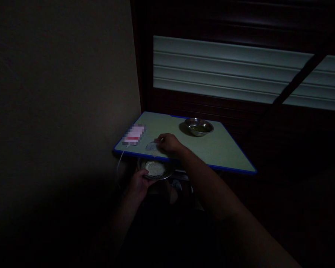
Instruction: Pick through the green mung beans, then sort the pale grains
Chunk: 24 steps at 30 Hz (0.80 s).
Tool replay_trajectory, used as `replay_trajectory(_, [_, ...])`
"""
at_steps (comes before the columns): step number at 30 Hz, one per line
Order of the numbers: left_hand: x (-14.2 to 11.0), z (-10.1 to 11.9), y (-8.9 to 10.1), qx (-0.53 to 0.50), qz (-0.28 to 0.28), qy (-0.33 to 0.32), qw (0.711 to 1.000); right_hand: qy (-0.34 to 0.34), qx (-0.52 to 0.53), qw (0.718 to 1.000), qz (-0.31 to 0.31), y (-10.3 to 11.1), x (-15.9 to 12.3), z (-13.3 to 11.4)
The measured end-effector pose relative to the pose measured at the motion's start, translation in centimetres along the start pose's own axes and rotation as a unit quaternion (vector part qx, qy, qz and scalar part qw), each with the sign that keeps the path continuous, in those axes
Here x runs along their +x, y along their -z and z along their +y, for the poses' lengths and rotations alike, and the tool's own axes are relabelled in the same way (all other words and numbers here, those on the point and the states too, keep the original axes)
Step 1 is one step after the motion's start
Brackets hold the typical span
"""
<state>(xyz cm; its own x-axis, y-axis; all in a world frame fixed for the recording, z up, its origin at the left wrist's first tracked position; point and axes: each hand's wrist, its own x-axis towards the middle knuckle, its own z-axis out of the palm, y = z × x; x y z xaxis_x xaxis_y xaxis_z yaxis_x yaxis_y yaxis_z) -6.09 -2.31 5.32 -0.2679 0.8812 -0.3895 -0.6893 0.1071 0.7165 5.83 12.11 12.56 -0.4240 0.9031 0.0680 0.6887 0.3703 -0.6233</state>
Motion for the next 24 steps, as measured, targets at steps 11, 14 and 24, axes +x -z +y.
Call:
replay_trajectory(11, [-0.04,-0.06,0.08,0.002,-0.009,0.0,1.0,0.016,-0.005,1.0,-0.016,0.02,-0.72,-0.17])
replay_trajectory(14, [0.04,-0.08,0.11,0.004,-0.003,0.007,1.0,0.015,0.011,1.0,-0.022,0.07,-0.93,-0.28])
replay_trajectory(24, [-0.43,0.2,-0.19,-0.001,-0.012,0.002,1.0,0.007,0.07,0.997,-0.031,-0.09,-0.95,0.43])
